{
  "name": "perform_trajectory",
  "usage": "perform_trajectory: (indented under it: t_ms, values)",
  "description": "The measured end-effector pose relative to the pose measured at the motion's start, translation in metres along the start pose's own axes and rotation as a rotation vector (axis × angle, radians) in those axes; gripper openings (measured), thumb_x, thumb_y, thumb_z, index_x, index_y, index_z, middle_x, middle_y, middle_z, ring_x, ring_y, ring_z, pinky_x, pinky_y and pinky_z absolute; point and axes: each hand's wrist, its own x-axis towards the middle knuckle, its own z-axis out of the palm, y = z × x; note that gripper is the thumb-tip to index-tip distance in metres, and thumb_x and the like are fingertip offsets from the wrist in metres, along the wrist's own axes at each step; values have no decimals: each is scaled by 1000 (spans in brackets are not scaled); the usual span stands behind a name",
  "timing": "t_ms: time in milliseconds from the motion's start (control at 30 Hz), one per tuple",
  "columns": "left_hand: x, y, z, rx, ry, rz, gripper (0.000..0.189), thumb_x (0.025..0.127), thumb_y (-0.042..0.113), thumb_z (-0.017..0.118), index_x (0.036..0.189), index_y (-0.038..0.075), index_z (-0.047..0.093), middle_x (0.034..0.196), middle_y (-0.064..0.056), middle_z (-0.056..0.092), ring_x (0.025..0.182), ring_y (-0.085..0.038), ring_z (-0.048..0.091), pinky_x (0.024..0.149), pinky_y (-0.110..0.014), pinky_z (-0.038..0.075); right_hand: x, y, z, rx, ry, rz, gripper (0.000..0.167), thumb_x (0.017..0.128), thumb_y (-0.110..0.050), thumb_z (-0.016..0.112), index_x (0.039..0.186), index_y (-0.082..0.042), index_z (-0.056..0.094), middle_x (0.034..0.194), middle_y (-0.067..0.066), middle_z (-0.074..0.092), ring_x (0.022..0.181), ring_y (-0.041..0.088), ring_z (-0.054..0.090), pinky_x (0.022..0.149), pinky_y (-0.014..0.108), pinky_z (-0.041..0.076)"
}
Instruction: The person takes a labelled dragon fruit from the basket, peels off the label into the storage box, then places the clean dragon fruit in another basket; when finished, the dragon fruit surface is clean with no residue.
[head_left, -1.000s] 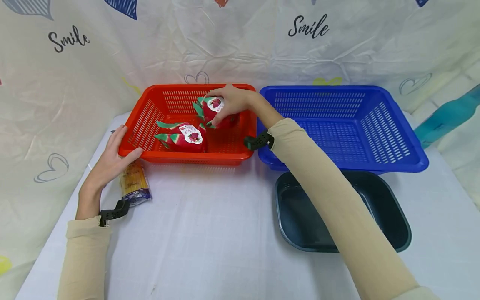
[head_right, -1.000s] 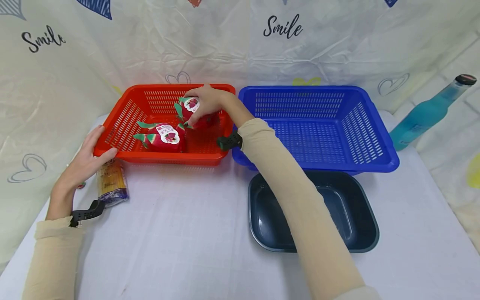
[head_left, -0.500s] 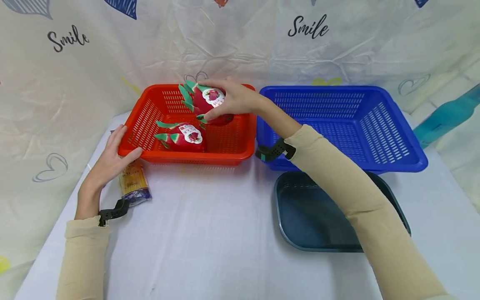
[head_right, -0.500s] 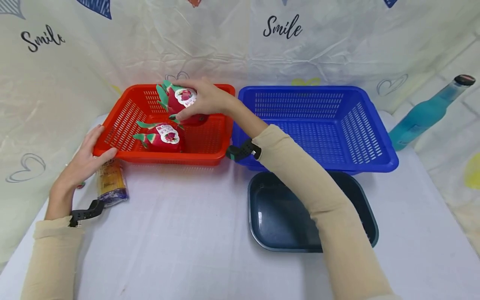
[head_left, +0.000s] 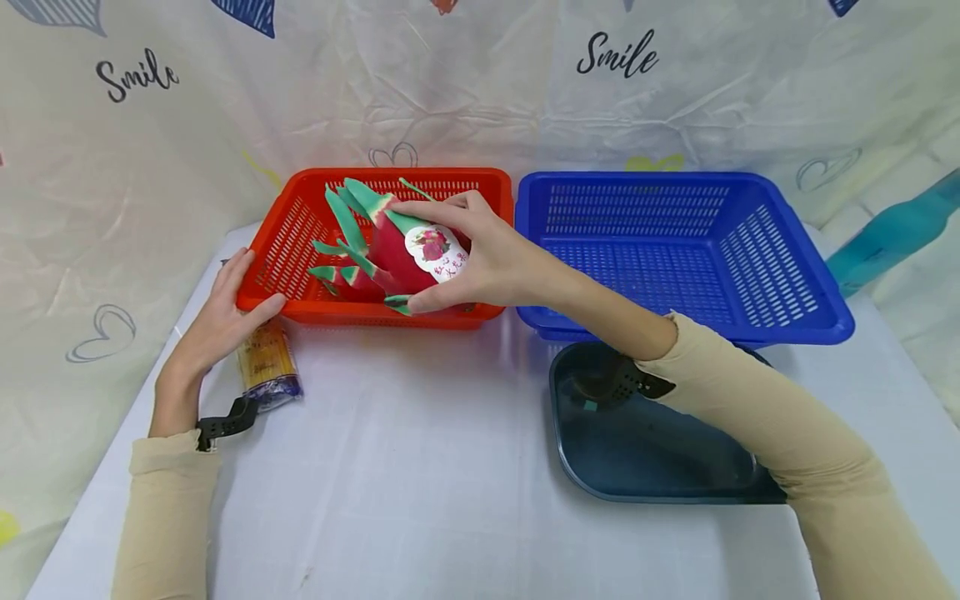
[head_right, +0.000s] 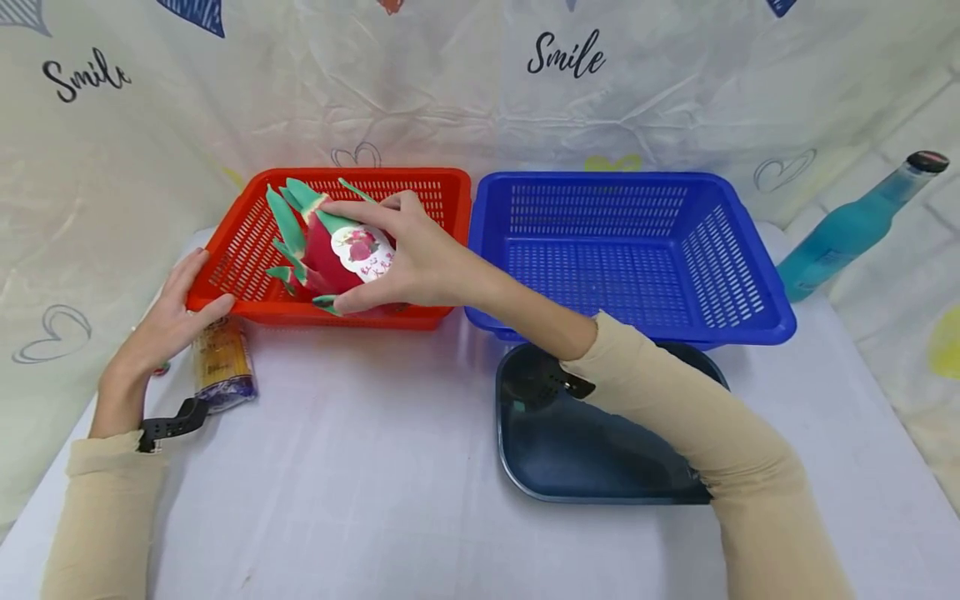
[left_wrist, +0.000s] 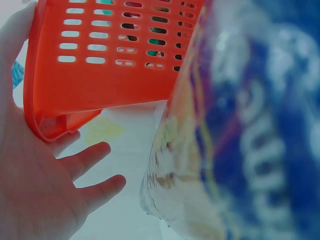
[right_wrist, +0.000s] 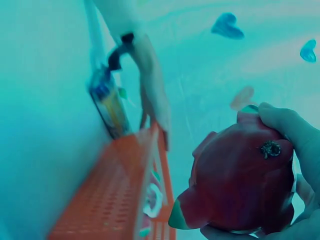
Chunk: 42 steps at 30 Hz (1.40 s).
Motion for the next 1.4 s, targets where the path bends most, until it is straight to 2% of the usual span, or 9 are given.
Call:
perform_trajectory:
  t_ms: [133, 300, 567, 767, 967, 1400]
  values:
    - [0, 0, 1, -1, -8, -3, 88, 92, 48, 54, 157, 28, 0, 165, -1, -8, 145, -45, 17, 102, -75, 30, -19, -1, 6, 17, -10, 36, 85, 67, -37, 88, 140, -45, 45, 132, 1, 38, 125, 12, 36, 82, 27, 57]
    - [1, -1, 1, 0, -10, -6, 88, 92, 49, 54, 157, 28, -1, 165, -1, -8, 144, -45, 19, 102, -75, 30, -40, 0, 13, 65, -26, 43, 85, 68, -35, 87, 140, -45, 45, 132, 1, 38, 126, 13, 35, 83, 29, 57]
    - [1, -2, 2, 4, -12, -12, 88, 92, 49, 54, 157, 28, -1, 165, -1, -9, 144, -46, 18, 101, -75, 30, -74, 2, 24, 150, -105, 73, 84, 70, -28, 86, 141, -45, 45, 133, -2, 36, 127, 15, 37, 82, 28, 58]
    - [2, 0, -1, 2, 3, 2, 88, 91, 49, 55, 157, 28, 0, 165, 0, -8, 144, -44, 19, 102, -74, 31, -93, 8, 35, 205, -145, 61, 86, 68, -23, 88, 142, -39, 46, 134, -1, 37, 129, 18, 38, 82, 27, 58]
    - [3, 2, -3, -8, -2, 4, 88, 91, 49, 55, 157, 29, 1, 165, 1, -9, 144, -44, 19, 102, -74, 31, -103, 14, 42, 195, -169, 33, 87, 67, -23, 89, 143, -32, 46, 135, 4, 39, 130, 23, 38, 80, 24, 58]
    - [0, 0, -1, -1, -13, -11, 88, 92, 49, 55, 157, 28, -1, 165, -1, -9, 145, -45, 17, 101, -74, 32, -100, 34, 62, 98, -296, 113, 84, 69, -33, 86, 143, -36, 46, 135, 6, 39, 125, 23, 43, 80, 21, 56]
